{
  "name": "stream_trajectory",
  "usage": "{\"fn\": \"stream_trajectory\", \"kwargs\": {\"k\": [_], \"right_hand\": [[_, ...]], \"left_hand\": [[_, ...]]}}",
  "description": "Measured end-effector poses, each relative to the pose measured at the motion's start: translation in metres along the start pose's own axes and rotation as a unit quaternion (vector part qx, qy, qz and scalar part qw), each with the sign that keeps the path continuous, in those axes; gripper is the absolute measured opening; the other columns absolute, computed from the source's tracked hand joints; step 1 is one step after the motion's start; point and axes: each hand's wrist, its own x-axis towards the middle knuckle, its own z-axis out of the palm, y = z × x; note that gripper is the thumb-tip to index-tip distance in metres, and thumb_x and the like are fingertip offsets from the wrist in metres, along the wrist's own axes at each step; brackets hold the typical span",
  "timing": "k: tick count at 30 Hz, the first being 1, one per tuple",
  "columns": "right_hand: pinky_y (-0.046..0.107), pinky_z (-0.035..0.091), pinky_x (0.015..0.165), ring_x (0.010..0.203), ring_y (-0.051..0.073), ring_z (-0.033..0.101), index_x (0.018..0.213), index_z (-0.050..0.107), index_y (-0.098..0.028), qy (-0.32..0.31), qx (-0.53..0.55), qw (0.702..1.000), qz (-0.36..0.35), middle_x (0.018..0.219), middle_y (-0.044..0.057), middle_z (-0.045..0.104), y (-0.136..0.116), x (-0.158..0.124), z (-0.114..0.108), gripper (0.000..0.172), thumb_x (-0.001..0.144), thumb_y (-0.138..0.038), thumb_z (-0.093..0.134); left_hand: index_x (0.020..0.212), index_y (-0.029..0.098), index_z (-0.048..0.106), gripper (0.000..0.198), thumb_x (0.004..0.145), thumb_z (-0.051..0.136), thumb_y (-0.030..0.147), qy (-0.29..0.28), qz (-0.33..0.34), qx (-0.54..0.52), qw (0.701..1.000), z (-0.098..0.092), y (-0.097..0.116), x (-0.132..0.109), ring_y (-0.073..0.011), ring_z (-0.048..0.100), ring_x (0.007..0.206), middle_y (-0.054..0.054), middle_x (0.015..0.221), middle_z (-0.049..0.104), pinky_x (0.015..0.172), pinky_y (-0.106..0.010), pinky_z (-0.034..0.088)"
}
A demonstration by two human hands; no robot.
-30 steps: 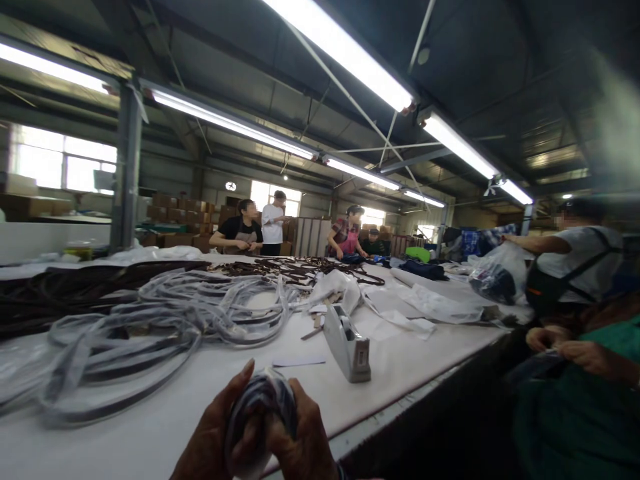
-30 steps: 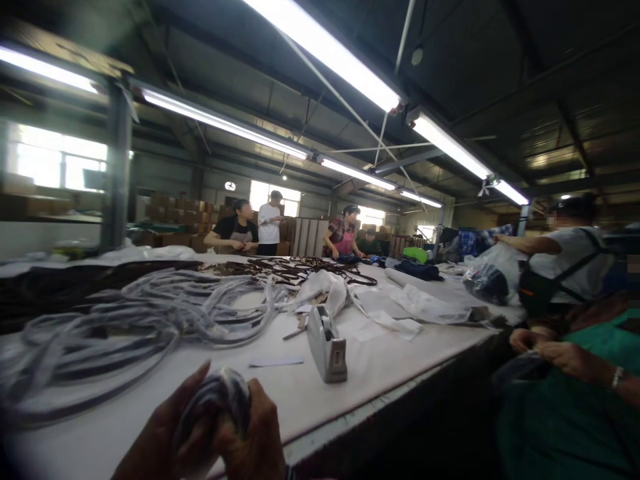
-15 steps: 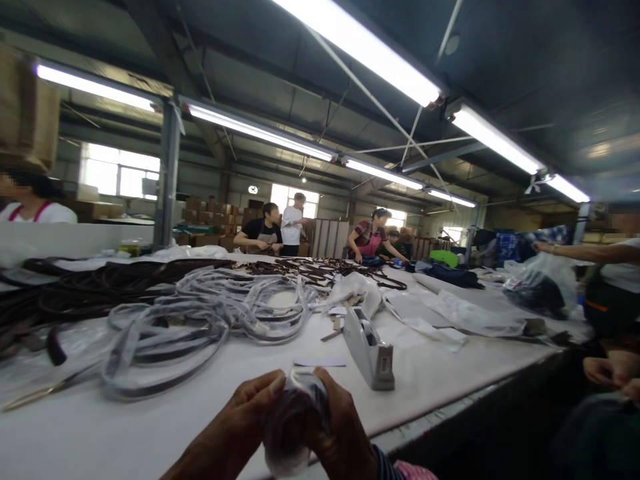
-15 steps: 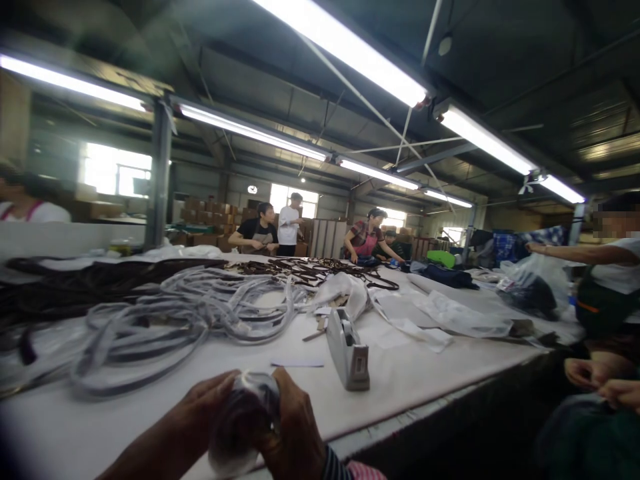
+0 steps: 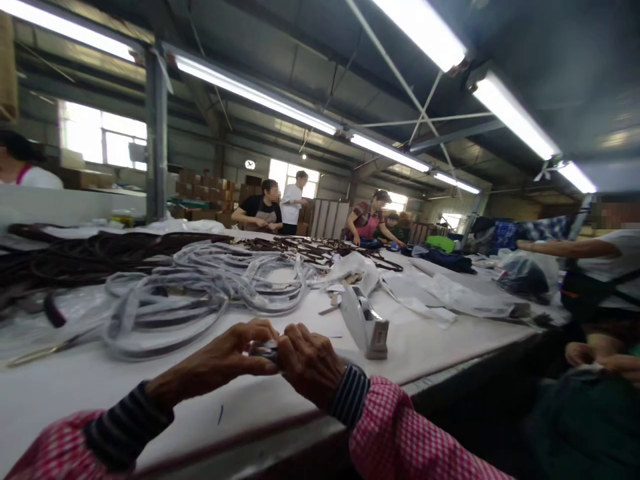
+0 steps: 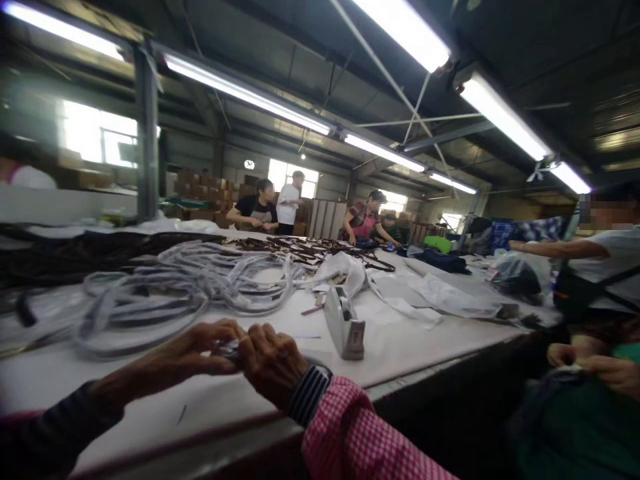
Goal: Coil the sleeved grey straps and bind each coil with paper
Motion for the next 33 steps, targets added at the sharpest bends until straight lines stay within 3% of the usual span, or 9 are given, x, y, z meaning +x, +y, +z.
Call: {"fn": "stream_trajectory", "kwargs": {"k": [2, 5, 9, 12, 17, 20, 23, 27, 33], "right_hand": [[0.030, 0.051, 0.066, 0.094, 0.023, 0.060, 0.117, 0.049, -0.019, -0.081, 0.111, 0.990, 0.023, 0.108, 0.007, 0.060, 0.002, -0.010, 0.013, 0.036, 0.088, -0.027, 0.069], [0.032, 0.054, 0.078, 0.100, 0.021, 0.062, 0.128, 0.047, -0.024, -0.171, 0.272, 0.945, 0.065, 0.124, 0.006, 0.054, 0.009, -0.026, 0.024, 0.059, 0.081, -0.041, 0.080], [0.033, 0.051, 0.088, 0.102, 0.020, 0.061, 0.137, 0.048, -0.029, -0.218, 0.354, 0.905, 0.093, 0.128, 0.006, 0.052, 0.025, -0.030, 0.023, 0.059, 0.087, -0.040, 0.075], [0.030, 0.048, 0.083, 0.095, 0.019, 0.061, 0.134, 0.054, -0.029, -0.258, 0.376, 0.886, 0.078, 0.118, 0.004, 0.057, 0.035, -0.019, 0.025, 0.058, 0.083, -0.042, 0.079], [0.025, 0.039, 0.070, 0.079, 0.016, 0.058, 0.105, 0.067, -0.021, -0.247, 0.323, 0.909, 0.095, 0.091, 0.000, 0.062, 0.031, -0.005, 0.039, 0.031, 0.081, -0.033, 0.082], [0.026, 0.036, 0.068, 0.077, 0.016, 0.058, 0.098, 0.067, -0.020, -0.227, 0.275, 0.926, 0.120, 0.087, -0.001, 0.062, 0.013, -0.002, 0.044, 0.025, 0.082, -0.032, 0.081], [0.027, 0.037, 0.069, 0.080, 0.018, 0.061, 0.099, 0.065, -0.020, -0.209, 0.235, 0.937, 0.152, 0.089, 0.001, 0.063, -0.003, -0.001, 0.045, 0.023, 0.084, -0.032, 0.078], [0.028, 0.041, 0.075, 0.088, 0.020, 0.063, 0.108, 0.062, -0.019, -0.221, 0.256, 0.931, 0.140, 0.099, 0.003, 0.065, -0.001, -0.004, 0.037, 0.028, 0.088, -0.034, 0.074], [0.028, 0.044, 0.077, 0.093, 0.020, 0.062, 0.120, 0.063, -0.027, -0.274, 0.252, 0.927, 0.052, 0.104, 0.002, 0.064, 0.024, -0.005, 0.022, 0.032, 0.089, -0.027, 0.073]], "left_hand": [[0.092, 0.020, 0.073, 0.028, 0.082, 0.076, 0.045, -0.037, 0.019, 0.077, 0.996, -0.003, -0.027, -0.007, -0.0244, 0.056, 0.102, -0.005, 0.104, 0.065, 0.096, -0.036, 0.043], [0.095, 0.021, 0.071, 0.036, 0.081, 0.076, 0.054, -0.018, 0.015, 0.090, 0.996, -0.002, -0.058, -0.020, -0.0281, 0.052, 0.112, -0.007, 0.110, 0.065, 0.101, -0.042, 0.041], [0.093, 0.021, 0.070, 0.034, 0.082, 0.076, 0.053, -0.034, 0.048, 0.083, 0.995, 0.001, -0.071, -0.027, -0.0294, 0.049, 0.120, -0.008, 0.111, 0.067, 0.104, -0.044, 0.040], [0.090, 0.021, 0.068, 0.028, 0.085, 0.076, 0.047, -0.057, 0.079, 0.098, 0.990, -0.002, -0.070, -0.025, -0.0276, 0.051, 0.117, -0.007, 0.110, 0.067, 0.101, -0.040, 0.042], [0.105, 0.021, 0.064, 0.024, 0.093, 0.067, 0.041, -0.073, 0.098, 0.136, 0.983, -0.011, -0.066, -0.025, -0.0261, 0.049, 0.119, -0.007, 0.119, 0.062, 0.103, -0.039, 0.041], [0.116, 0.022, 0.061, 0.034, 0.090, 0.071, 0.040, -0.034, 0.072, 0.198, 0.977, -0.009, -0.060, -0.025, -0.0269, 0.047, 0.121, -0.008, 0.123, 0.059, 0.105, -0.041, 0.040], [0.114, 0.023, 0.063, 0.030, 0.088, 0.073, 0.035, -0.003, 0.034, 0.304, 0.952, -0.002, -0.055, -0.023, -0.0272, 0.049, 0.112, -0.007, 0.118, 0.059, 0.099, -0.042, 0.043], [0.105, 0.024, 0.069, 0.014, 0.091, 0.067, 0.027, -0.020, 0.028, 0.381, 0.924, 0.008, -0.052, -0.020, -0.0262, 0.050, 0.104, -0.007, 0.114, 0.059, 0.090, -0.040, 0.046], [0.103, 0.026, 0.072, 0.016, 0.091, 0.067, 0.017, -0.053, 0.076, 0.320, 0.943, 0.000, -0.049, -0.023, -0.0249, 0.048, 0.113, -0.005, 0.119, 0.060, 0.096, -0.038, 0.043]]}}
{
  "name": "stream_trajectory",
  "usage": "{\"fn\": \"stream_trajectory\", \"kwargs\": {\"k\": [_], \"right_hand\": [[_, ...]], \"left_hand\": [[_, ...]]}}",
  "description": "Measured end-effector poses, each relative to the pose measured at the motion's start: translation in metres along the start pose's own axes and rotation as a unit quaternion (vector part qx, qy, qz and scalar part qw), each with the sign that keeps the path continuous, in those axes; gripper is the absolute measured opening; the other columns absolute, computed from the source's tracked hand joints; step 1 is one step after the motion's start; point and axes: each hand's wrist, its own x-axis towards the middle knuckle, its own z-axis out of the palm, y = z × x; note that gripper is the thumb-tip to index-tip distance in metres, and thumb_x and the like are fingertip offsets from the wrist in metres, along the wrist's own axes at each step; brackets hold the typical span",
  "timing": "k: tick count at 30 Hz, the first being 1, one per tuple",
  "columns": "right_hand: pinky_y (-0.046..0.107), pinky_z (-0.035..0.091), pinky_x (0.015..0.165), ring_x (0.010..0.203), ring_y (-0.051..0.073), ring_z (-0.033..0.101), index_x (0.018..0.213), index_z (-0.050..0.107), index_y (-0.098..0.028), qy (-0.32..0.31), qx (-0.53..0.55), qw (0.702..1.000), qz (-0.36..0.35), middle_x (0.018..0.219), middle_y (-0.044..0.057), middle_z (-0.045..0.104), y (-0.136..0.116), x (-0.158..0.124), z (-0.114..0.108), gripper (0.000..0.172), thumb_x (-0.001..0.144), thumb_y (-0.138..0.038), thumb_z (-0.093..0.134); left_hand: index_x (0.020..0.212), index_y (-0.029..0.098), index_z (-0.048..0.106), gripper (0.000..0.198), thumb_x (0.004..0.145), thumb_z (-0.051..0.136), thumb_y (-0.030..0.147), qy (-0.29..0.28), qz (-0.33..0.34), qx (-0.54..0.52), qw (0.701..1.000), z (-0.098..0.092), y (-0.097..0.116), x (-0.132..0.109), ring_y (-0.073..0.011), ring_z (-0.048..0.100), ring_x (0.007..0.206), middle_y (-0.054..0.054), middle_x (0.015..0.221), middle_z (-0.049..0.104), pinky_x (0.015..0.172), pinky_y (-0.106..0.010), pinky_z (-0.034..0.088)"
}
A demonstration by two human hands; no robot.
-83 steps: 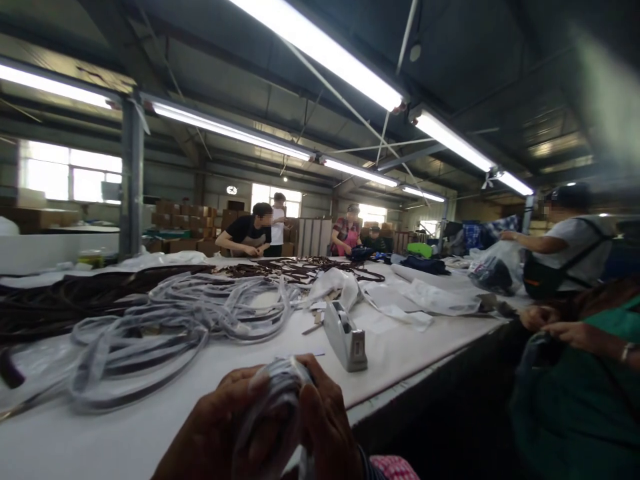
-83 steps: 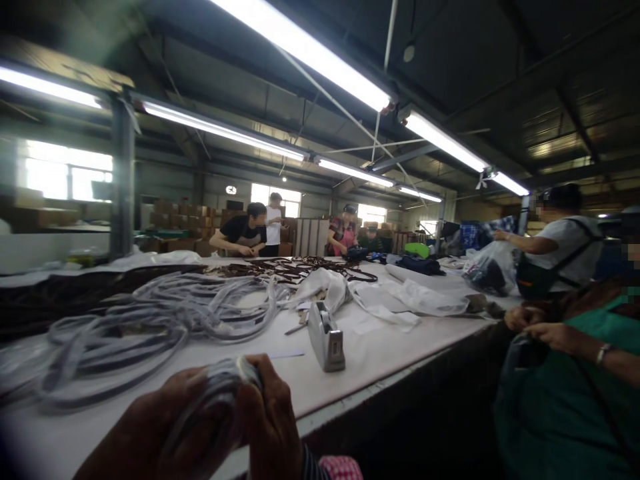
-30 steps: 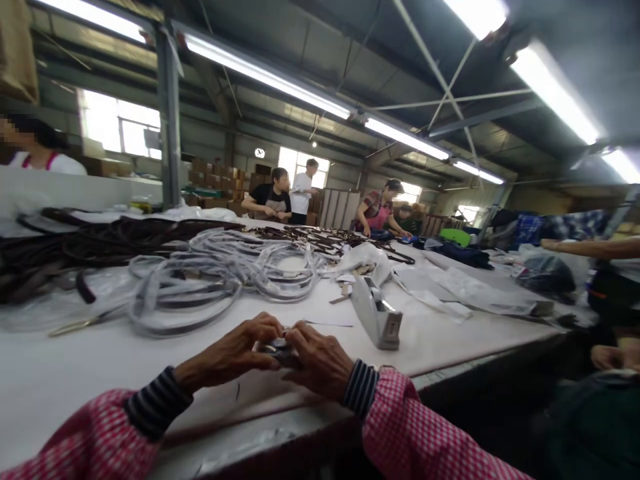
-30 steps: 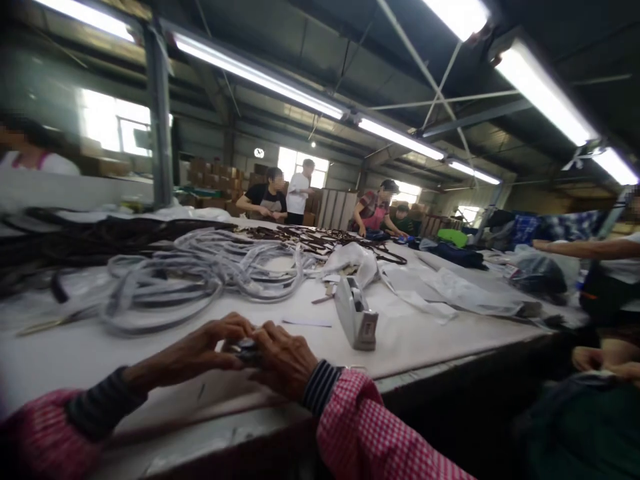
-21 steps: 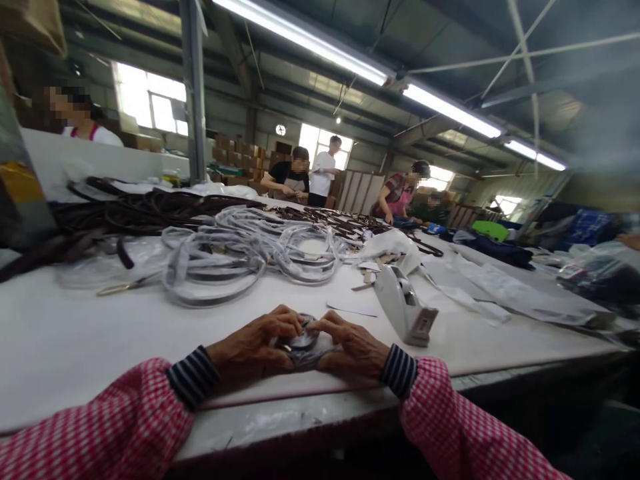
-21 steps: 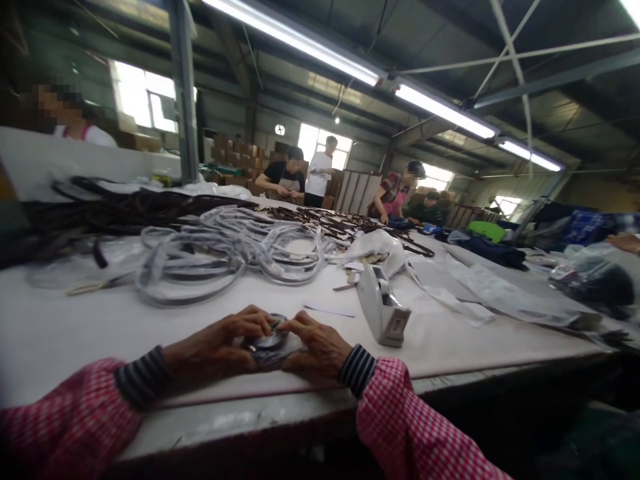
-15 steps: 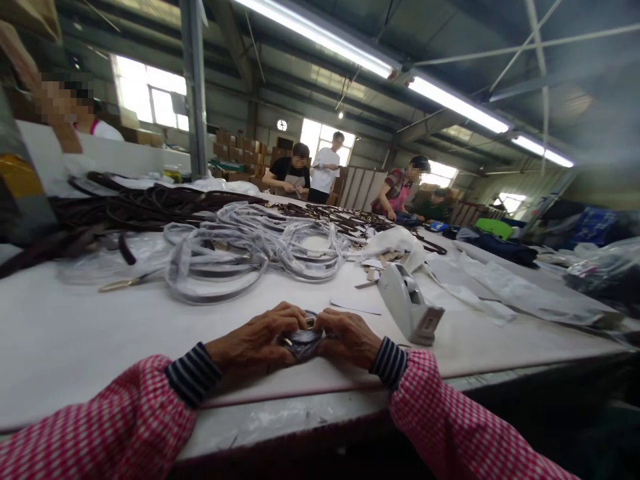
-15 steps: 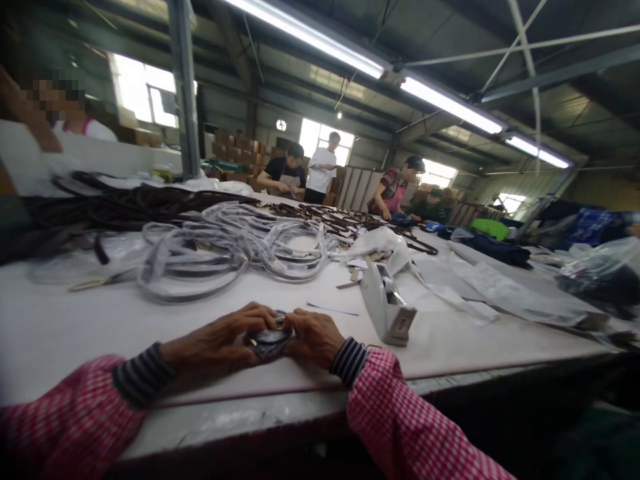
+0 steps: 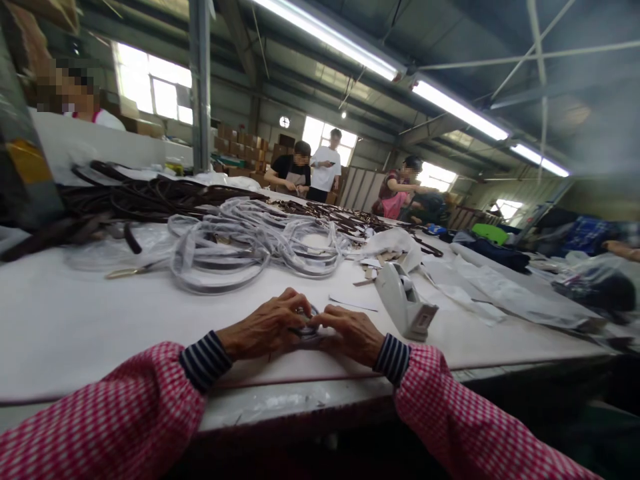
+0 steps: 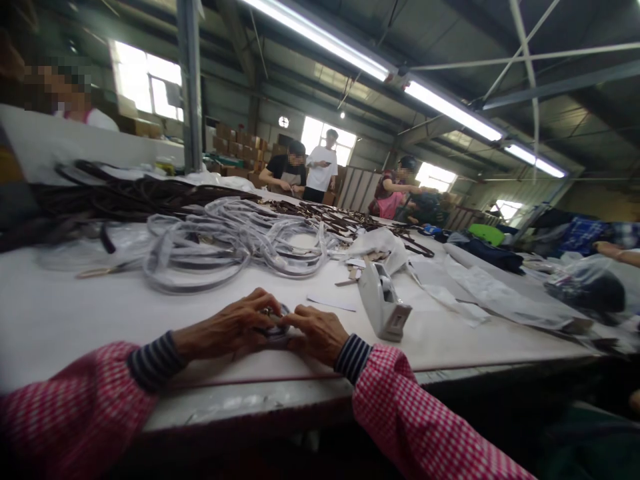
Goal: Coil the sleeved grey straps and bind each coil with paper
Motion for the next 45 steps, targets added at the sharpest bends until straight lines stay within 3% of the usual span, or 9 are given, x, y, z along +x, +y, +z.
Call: {"fn": "stream_trajectory", "kwargs": {"k": [3, 8, 13, 17, 22, 26, 31, 34, 45], "right_hand": [[0.028, 0.045, 0.076, 0.089, 0.018, 0.061, 0.117, 0.064, -0.025, 0.022, 0.021, 0.999, -0.026, 0.104, 0.003, 0.063, 0.003, 0.005, 0.003, 0.037, 0.084, -0.030, 0.080], [0.026, 0.047, 0.069, 0.075, 0.014, 0.057, 0.121, 0.059, -0.022, 0.066, 0.129, 0.989, -0.013, 0.104, 0.002, 0.062, 0.012, 0.016, 0.014, 0.063, 0.069, -0.038, 0.091], [0.025, 0.041, 0.067, 0.076, 0.015, 0.057, 0.099, 0.066, -0.019, 0.030, 0.035, 0.997, -0.054, 0.094, 0.001, 0.064, 0.012, 0.027, 0.006, 0.045, 0.072, -0.049, 0.086], [0.028, 0.039, 0.067, 0.080, 0.019, 0.061, 0.094, 0.068, -0.018, 0.030, -0.054, 0.998, -0.028, 0.090, 0.004, 0.068, -0.007, 0.034, 0.009, 0.043, 0.078, -0.056, 0.079], [0.028, 0.040, 0.072, 0.085, 0.019, 0.063, 0.119, 0.065, -0.027, 0.080, -0.040, 0.996, -0.028, 0.097, 0.001, 0.070, -0.019, 0.032, 0.021, 0.035, 0.088, -0.039, 0.074], [0.026, 0.039, 0.071, 0.085, 0.018, 0.061, 0.108, 0.064, -0.021, 0.051, -0.020, 0.998, -0.044, 0.098, 0.001, 0.068, -0.003, 0.024, 0.015, 0.031, 0.082, -0.028, 0.079], [0.023, 0.036, 0.065, 0.077, 0.014, 0.059, 0.115, 0.062, -0.022, 0.018, -0.006, 1.000, -0.001, 0.097, -0.001, 0.067, 0.020, 0.028, -0.001, 0.041, 0.079, -0.024, 0.082], [0.022, 0.034, 0.061, 0.068, 0.011, 0.056, 0.110, 0.067, -0.023, 0.013, 0.005, 1.000, 0.001, 0.092, -0.002, 0.068, 0.025, 0.036, -0.002, 0.036, 0.078, -0.026, 0.084], [0.021, 0.035, 0.063, 0.067, 0.011, 0.058, 0.115, 0.071, -0.030, -0.018, 0.046, 0.999, -0.007, 0.084, -0.005, 0.068, 0.027, 0.053, -0.001, 0.050, 0.069, -0.026, 0.090]], "left_hand": [[0.099, 0.025, 0.073, 0.011, 0.090, 0.069, 0.019, -0.008, 0.007, -0.032, 0.999, -0.008, -0.003, -0.004, -0.0252, 0.047, 0.115, -0.005, 0.120, 0.060, 0.100, -0.039, 0.041], [0.094, 0.024, 0.074, 0.006, 0.092, 0.069, 0.025, -0.033, -0.004, -0.047, 0.998, -0.018, -0.006, -0.006, -0.0255, 0.045, 0.116, -0.005, 0.120, 0.060, 0.101, -0.038, 0.040], [0.101, 0.027, 0.075, 0.011, 0.092, 0.068, 0.027, -0.038, -0.015, -0.046, 0.998, -0.023, -0.011, -0.009, -0.0256, 0.046, 0.115, -0.005, 0.120, 0.061, 0.102, -0.038, 0.039], [0.115, 0.026, 0.069, 0.022, 0.094, 0.064, 0.028, -0.032, -0.027, -0.054, 0.998, -0.022, -0.012, -0.011, -0.0259, 0.048, 0.111, -0.006, 0.115, 0.063, 0.101, -0.039, 0.041], [0.117, 0.027, 0.067, 0.026, 0.091, 0.069, 0.032, 0.017, -0.028, -0.025, 0.999, -0.008, -0.004, -0.006, -0.0263, 0.048, 0.107, -0.006, 0.109, 0.065, 0.096, -0.039, 0.042], [0.099, 0.022, 0.067, 0.012, 0.094, 0.066, 0.033, 0.039, 0.001, -0.075, 0.996, -0.004, -0.005, -0.005, -0.0241, 0.050, 0.104, -0.005, 0.103, 0.066, 0.094, -0.036, 0.042], [0.081, 0.020, 0.063, 0.017, 0.090, 0.071, 0.032, 0.005, -0.006, -0.112, 0.994, -0.010, -0.012, -0.006, -0.0248, 0.052, 0.107, -0.004, 0.099, 0.065, 0.094, -0.035, 0.042], [0.083, 0.021, 0.064, 0.013, 0.090, 0.070, 0.031, -0.016, -0.006, -0.122, 0.992, -0.014, -0.015, -0.006, -0.0259, 0.051, 0.112, -0.003, 0.099, 0.067, 0.098, -0.036, 0.040], [0.090, 0.023, 0.069, 0.010, 0.089, 0.069, 0.033, -0.059, -0.020, -0.131, 0.989, -0.020, -0.019, -0.003, -0.0287, 0.047, 0.123, -0.004, 0.100, 0.070, 0.105, -0.041, 0.037]]}}
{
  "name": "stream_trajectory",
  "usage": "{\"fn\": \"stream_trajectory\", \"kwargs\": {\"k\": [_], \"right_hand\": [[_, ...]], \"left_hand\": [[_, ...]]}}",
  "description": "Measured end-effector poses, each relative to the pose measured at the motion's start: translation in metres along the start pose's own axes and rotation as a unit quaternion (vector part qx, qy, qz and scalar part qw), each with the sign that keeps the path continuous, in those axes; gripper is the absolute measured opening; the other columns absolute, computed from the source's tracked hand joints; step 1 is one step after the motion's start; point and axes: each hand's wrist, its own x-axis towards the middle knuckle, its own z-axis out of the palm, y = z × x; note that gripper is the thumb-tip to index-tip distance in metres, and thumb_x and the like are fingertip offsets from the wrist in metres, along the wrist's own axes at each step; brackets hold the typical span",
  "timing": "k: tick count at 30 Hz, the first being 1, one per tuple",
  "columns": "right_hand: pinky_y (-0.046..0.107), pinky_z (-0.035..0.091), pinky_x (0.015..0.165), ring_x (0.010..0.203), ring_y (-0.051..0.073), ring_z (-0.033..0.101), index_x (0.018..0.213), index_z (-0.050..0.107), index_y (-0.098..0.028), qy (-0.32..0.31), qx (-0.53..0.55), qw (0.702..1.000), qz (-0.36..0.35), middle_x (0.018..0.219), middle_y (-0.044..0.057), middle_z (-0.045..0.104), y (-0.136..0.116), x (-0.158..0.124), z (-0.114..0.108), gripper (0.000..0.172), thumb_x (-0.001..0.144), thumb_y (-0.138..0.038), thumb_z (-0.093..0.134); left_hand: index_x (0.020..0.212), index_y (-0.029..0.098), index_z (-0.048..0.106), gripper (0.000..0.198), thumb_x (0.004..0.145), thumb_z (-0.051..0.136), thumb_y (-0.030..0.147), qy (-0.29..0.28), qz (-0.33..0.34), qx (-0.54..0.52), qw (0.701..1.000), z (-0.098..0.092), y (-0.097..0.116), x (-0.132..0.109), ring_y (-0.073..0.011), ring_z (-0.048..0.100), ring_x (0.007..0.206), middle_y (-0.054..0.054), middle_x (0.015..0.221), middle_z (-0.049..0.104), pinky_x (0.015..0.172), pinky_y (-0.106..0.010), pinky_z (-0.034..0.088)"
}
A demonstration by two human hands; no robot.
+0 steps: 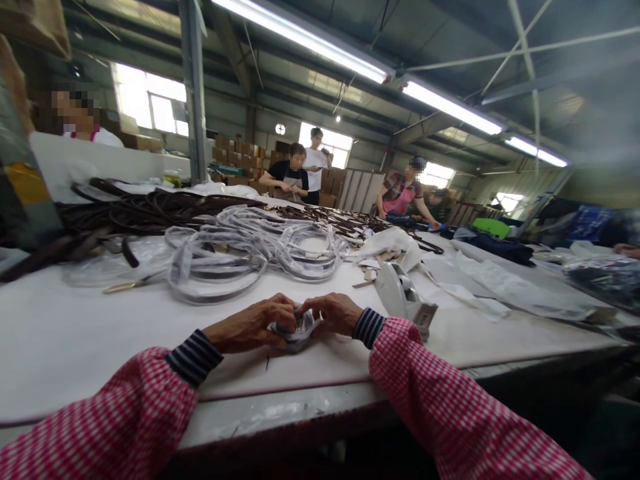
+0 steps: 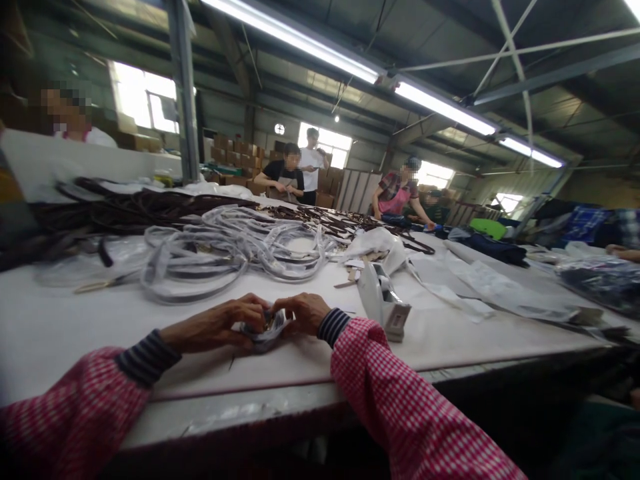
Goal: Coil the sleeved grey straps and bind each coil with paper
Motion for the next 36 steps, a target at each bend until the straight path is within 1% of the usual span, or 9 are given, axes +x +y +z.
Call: {"fn": "stream_trajectory", "kwargs": {"k": [4, 9, 13, 16, 19, 24, 29, 32, 36], "right_hand": [[0.021, 0.035, 0.062, 0.067, 0.011, 0.058, 0.104, 0.074, -0.025, 0.015, 0.038, 0.999, 0.024, 0.077, -0.006, 0.066, -0.001, 0.004, 0.004, 0.044, 0.064, -0.025, 0.093], [0.022, 0.033, 0.061, 0.068, 0.012, 0.056, 0.097, 0.073, -0.019, 0.070, 0.030, 0.995, 0.071, 0.076, -0.003, 0.066, -0.010, -0.008, 0.015, 0.034, 0.070, -0.028, 0.089], [0.023, 0.030, 0.058, 0.065, 0.012, 0.055, 0.090, 0.073, -0.021, 0.063, 0.008, 0.995, 0.074, 0.075, -0.004, 0.067, -0.017, -0.005, 0.015, 0.030, 0.068, -0.032, 0.090], [0.023, 0.031, 0.057, 0.067, 0.014, 0.059, 0.092, 0.075, -0.025, 0.060, -0.020, 0.995, 0.083, 0.077, -0.003, 0.071, -0.023, 0.005, 0.016, 0.032, 0.068, -0.042, 0.089], [0.024, 0.035, 0.059, 0.075, 0.018, 0.065, 0.096, 0.075, -0.027, 0.061, -0.041, 0.992, 0.102, 0.086, -0.001, 0.075, -0.024, 0.013, 0.021, 0.031, 0.073, -0.046, 0.083], [0.026, 0.041, 0.063, 0.086, 0.022, 0.070, 0.104, 0.072, -0.029, 0.037, -0.050, 0.994, 0.085, 0.096, 0.000, 0.076, -0.017, 0.009, 0.022, 0.035, 0.079, -0.053, 0.077], [0.027, 0.042, 0.065, 0.089, 0.023, 0.071, 0.120, 0.064, -0.035, 0.030, -0.065, 0.994, 0.085, 0.098, -0.001, 0.075, -0.012, 0.000, 0.021, 0.041, 0.085, -0.054, 0.070], [0.026, 0.041, 0.065, 0.087, 0.021, 0.071, 0.115, 0.066, -0.030, 0.048, -0.062, 0.994, 0.082, 0.098, 0.001, 0.076, -0.015, -0.002, 0.026, 0.033, 0.087, -0.048, 0.070], [0.026, 0.040, 0.065, 0.088, 0.022, 0.071, 0.103, 0.068, -0.026, 0.080, -0.058, 0.991, 0.088, 0.097, 0.003, 0.076, -0.021, 0.000, 0.033, 0.021, 0.088, -0.041, 0.069]], "left_hand": [[0.095, 0.023, 0.070, 0.013, 0.089, 0.067, 0.034, 0.004, -0.021, -0.019, 1.000, -0.003, 0.001, -0.004, -0.0298, 0.045, 0.129, -0.006, 0.109, 0.069, 0.109, -0.042, 0.036], [0.103, 0.023, 0.069, 0.019, 0.086, 0.066, 0.032, 0.012, -0.056, -0.029, 0.998, -0.010, -0.006, -0.011, -0.0313, 0.041, 0.138, -0.007, 0.126, 0.064, 0.114, -0.043, 0.033], [0.109, 0.025, 0.068, 0.026, 0.087, 0.068, 0.038, 0.017, -0.076, -0.006, 0.997, -0.008, -0.009, -0.008, -0.0314, 0.042, 0.139, -0.006, 0.132, 0.061, 0.115, -0.043, 0.032], [0.119, 0.027, 0.065, 0.032, 0.091, 0.063, 0.043, 0.082, -0.073, 0.079, 0.991, 0.006, -0.015, -0.002, -0.0285, 0.054, 0.123, -0.006, 0.125, 0.064, 0.106, -0.039, 0.043], [0.125, 0.032, 0.063, 0.033, 0.094, 0.058, 0.042, 0.139, -0.048, 0.166, 0.975, 0.025, -0.035, -0.001, -0.0272, 0.063, 0.109, -0.005, 0.117, 0.068, 0.094, -0.036, 0.052], [0.130, 0.042, 0.060, 0.040, 0.091, 0.064, 0.041, 0.197, -0.040, 0.207, 0.958, 0.037, -0.068, -0.001, -0.0297, 0.064, 0.117, 0.000, 0.130, 0.066, 0.096, -0.034, 0.054], [0.122, 0.040, 0.066, 0.031, 0.092, 0.062, 0.036, 0.155, -0.007, 0.224, 0.962, 0.030, -0.045, 0.007, -0.0251, 0.069, 0.098, -0.001, 0.115, 0.072, 0.080, -0.029, 0.057], [0.117, 0.035, 0.067, 0.025, 0.095, 0.056, 0.033, 0.144, -0.026, 0.244, 0.959, 0.031, -0.030, 0.009, -0.0248, 0.067, 0.101, -0.003, 0.114, 0.072, 0.083, -0.031, 0.056], [0.113, 0.029, 0.067, 0.020, 0.096, 0.056, 0.032, 0.117, -0.070, 0.289, 0.947, 0.035, -0.025, 0.010, -0.0253, 0.064, 0.097, -0.005, 0.107, 0.071, 0.086, -0.036, 0.052]]}}
